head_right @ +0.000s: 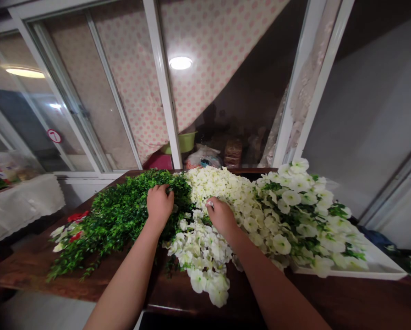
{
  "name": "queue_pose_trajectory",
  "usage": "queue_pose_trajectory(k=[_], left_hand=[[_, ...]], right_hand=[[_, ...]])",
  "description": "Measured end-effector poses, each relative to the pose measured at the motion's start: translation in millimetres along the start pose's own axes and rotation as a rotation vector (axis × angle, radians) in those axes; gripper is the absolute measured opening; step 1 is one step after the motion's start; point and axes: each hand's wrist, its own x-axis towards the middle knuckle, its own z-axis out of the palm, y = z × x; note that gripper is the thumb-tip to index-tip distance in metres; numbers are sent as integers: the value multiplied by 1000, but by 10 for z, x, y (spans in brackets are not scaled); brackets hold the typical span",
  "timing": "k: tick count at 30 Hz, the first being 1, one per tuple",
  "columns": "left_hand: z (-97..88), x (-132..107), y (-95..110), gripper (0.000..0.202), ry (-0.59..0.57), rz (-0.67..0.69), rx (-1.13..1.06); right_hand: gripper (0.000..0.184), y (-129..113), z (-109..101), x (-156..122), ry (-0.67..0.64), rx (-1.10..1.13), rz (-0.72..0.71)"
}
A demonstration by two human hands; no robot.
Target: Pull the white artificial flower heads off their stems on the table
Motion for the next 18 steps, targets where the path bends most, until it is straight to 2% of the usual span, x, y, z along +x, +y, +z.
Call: queue_pose_trajectory(k=[4,7,10,13,18], left_hand=[[-3,14,13,26,22,136,-182],[-13,-15,68,18,3,187,-290],[-4,-66,140,17,-78,209,-367],[25,-119,201,25,-192,215,-417],[65,-194,263,37,-296,182,-582]], right_hand=[[26,21,32,11,40,60,42],[31,40,83,30,70,207,110],[35,26,109,51,86,429,202],[30,-32,72,64,25,630,291],[26,-136,-32,72,-14,771,381]])
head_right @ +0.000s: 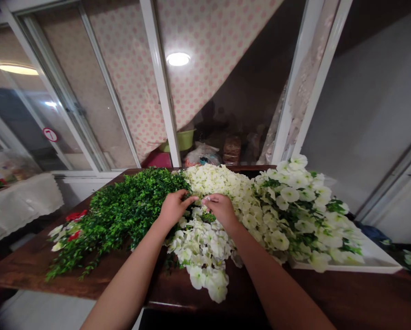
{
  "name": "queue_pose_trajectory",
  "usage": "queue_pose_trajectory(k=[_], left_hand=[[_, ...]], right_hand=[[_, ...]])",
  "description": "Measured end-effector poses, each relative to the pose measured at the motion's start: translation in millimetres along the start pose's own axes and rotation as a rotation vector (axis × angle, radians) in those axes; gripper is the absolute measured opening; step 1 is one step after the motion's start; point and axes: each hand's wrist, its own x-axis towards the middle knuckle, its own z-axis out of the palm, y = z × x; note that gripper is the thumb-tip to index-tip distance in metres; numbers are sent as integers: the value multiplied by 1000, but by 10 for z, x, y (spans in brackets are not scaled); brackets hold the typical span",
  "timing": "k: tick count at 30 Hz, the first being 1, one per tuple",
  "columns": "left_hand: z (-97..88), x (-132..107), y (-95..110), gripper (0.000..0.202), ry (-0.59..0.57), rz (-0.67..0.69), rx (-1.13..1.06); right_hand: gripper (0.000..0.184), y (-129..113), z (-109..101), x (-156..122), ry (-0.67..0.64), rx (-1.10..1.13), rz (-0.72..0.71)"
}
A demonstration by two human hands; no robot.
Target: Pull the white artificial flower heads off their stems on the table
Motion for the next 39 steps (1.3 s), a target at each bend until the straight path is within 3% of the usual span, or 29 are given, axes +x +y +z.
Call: queue_pose_trajectory(k=[4,10,14,18,24,29,39], left_hand=[[99,-6,-10,44,-40,-43,-279],[236,29,-27,52,-123,-252,-687],[218,28,8,50,-73,-283,-738],[220,30,-2,49,-112,-381,-869],[247,44,-57,41,-139,-427,-1001],[257,47,-76,40,-93,-490,-1069],[264,18,-35,40,-91,-458,-1104]], right_hand=[[23,-45,5,-23,-15,69,36],[31,-50,18,-37,-63,122,49],[36,-48,22,-41,-101,122,68],[39,-6,26,-31,-119,141,91],[31,6,23,-35,-160,165,108],[26,-39,16,-65,-173,213,133],[26,-98,-2,-65,-128,432,151]])
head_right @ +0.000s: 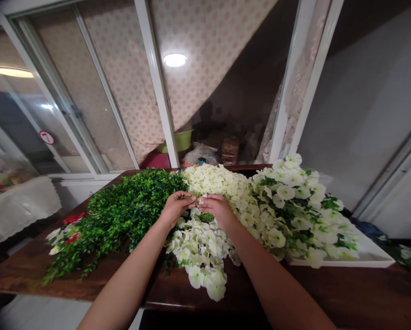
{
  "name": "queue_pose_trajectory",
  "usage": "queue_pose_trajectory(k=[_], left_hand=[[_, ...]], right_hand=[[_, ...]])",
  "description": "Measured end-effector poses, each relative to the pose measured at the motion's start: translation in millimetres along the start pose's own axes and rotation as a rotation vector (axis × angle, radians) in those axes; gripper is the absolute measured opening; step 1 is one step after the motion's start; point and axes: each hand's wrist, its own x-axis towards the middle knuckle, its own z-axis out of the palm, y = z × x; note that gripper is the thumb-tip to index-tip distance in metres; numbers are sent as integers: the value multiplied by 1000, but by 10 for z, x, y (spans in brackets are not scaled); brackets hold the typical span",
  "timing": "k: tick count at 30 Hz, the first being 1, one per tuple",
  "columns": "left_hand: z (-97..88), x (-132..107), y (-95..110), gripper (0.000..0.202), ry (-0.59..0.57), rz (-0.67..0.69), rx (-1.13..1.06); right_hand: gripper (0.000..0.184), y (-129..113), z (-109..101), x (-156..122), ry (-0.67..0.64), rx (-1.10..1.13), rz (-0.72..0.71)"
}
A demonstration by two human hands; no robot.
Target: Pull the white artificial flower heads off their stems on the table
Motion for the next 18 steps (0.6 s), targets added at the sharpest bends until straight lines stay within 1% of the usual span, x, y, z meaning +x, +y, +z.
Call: queue_pose_trajectory(k=[4,6,7,8,10,12,13,15,18], left_hand=[[-3,22,-48,42,-30,47,98],[-13,35,-65,41,-79,86,190],[-18,35,-65,38,-114,124,269],[-23,29,-59,34,-151,185,376],[-30,1,-30,27,-215,363,649],[-32,-41,10,27,-243,540,913],[-31,-61,28,29,-247,598,1011],[-26,-88,51,32,-259,649,1122],[-14,-88,41,35,-333,642,1139]], right_hand=[[28,13,-13,21,11,56,-33],[28,18,-16,30,20,89,-50],[28,19,-17,34,29,99,-58],[27,20,-18,37,38,106,-65],[27,17,-21,41,55,106,-76],[26,12,-24,42,74,97,-78],[26,8,-24,41,80,94,-78],[26,0,-23,38,86,98,-82],[25,-5,-20,34,79,109,-97]])
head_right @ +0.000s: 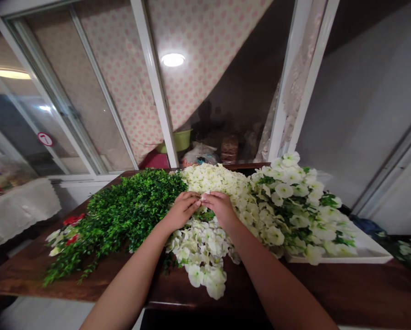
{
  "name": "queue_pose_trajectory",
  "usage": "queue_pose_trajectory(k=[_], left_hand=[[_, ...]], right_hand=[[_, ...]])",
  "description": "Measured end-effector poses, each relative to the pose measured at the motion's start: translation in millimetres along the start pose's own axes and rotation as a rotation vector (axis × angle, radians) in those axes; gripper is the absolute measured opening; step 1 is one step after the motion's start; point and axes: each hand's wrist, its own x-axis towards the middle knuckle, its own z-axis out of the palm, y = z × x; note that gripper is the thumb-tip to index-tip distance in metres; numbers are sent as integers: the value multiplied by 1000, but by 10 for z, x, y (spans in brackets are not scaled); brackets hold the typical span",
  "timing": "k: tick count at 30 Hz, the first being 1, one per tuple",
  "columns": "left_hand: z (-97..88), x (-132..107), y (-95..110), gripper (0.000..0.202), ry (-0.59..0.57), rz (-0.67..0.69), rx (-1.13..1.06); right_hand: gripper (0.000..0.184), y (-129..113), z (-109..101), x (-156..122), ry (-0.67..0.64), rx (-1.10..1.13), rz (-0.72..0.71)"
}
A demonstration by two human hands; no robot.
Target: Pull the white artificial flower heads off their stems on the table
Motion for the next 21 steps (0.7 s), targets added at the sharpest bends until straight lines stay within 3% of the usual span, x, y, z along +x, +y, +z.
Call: queue_pose_trajectory(k=[6,9,14,17,21], left_hand=[[38,12,-55,33,-105,9,-74],[-8,-6,-79,19,-151,56,25],[-41,-35,-107,17,-271,87,199],[-31,-28,-104,12,-258,73,172],[-49,-1,-83,13,-138,-19,-39]], right_hand=[[23,15,-36,27,45,23,11],[25,18,-55,41,93,27,16],[24,24,-51,34,102,13,34],[24,20,-42,17,93,-4,28],[26,-17,-25,-9,76,-63,29]])
